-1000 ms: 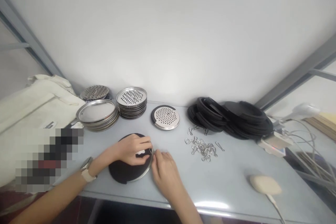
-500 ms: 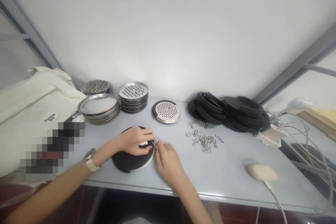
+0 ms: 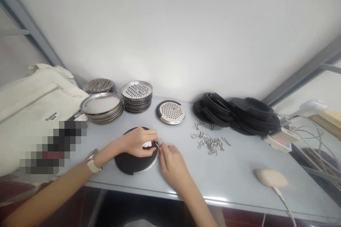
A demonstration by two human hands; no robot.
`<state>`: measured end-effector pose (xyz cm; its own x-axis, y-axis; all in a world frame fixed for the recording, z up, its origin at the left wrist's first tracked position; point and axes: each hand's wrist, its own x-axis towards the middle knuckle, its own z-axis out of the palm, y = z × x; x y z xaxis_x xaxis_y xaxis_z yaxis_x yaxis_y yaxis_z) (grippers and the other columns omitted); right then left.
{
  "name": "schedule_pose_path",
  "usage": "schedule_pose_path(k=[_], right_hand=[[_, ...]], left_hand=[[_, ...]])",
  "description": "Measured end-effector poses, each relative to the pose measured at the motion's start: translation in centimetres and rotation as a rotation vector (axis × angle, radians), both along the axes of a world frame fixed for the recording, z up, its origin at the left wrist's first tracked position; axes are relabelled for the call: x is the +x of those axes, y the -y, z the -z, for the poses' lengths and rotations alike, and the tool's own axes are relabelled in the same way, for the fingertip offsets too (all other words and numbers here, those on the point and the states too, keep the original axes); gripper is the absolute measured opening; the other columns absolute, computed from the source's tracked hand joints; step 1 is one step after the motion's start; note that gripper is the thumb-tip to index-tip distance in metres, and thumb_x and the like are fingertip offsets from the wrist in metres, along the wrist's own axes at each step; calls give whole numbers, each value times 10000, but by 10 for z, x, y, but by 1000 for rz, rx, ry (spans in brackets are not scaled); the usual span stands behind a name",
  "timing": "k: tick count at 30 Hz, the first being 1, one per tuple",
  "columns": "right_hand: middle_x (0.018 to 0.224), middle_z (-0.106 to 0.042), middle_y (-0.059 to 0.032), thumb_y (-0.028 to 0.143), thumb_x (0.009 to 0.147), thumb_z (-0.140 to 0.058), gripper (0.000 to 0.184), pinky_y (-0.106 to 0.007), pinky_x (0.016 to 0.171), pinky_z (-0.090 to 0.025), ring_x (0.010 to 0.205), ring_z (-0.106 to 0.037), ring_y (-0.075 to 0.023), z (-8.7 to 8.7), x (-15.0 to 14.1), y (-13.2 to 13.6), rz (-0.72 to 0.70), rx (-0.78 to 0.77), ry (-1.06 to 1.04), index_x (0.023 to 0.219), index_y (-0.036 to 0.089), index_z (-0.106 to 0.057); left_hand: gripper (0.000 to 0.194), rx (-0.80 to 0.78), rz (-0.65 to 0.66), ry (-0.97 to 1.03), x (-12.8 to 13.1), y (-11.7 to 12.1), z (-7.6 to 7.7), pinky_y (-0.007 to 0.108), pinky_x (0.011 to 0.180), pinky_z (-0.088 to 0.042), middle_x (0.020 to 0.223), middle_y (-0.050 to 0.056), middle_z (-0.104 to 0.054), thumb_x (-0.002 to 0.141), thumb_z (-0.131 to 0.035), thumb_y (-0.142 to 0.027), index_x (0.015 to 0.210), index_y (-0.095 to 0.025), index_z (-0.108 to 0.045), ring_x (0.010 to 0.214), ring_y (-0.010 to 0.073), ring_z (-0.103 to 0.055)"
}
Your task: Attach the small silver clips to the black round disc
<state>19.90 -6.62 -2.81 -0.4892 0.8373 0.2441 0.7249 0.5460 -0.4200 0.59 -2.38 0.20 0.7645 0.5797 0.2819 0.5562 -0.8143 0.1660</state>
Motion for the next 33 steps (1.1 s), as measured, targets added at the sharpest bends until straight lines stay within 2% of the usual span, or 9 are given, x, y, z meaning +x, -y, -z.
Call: schedule_pose_path(k=[19,33], right_hand=[[672,-531,-10,206,939,-298,212,-276,591,-372,626,-489,-155,-2,1,0,-10,15,2,768,210,-423],[671,-527,-13,232,949,-286,234,-277,593,-375,616,-483,-153,0,0,1,13,12,1,749,212,-405]], left_hand=[[145,-37,-2,38,1,1,-1,252,546,-366,783,2,-544,799,-507,-300,874,-176,-515,617,115,-515],[135,5,-8,9,1,1,-1,269,502,-321,741,-4,-500,798,-502,-309,798,-177,-475,584,110,-473]])
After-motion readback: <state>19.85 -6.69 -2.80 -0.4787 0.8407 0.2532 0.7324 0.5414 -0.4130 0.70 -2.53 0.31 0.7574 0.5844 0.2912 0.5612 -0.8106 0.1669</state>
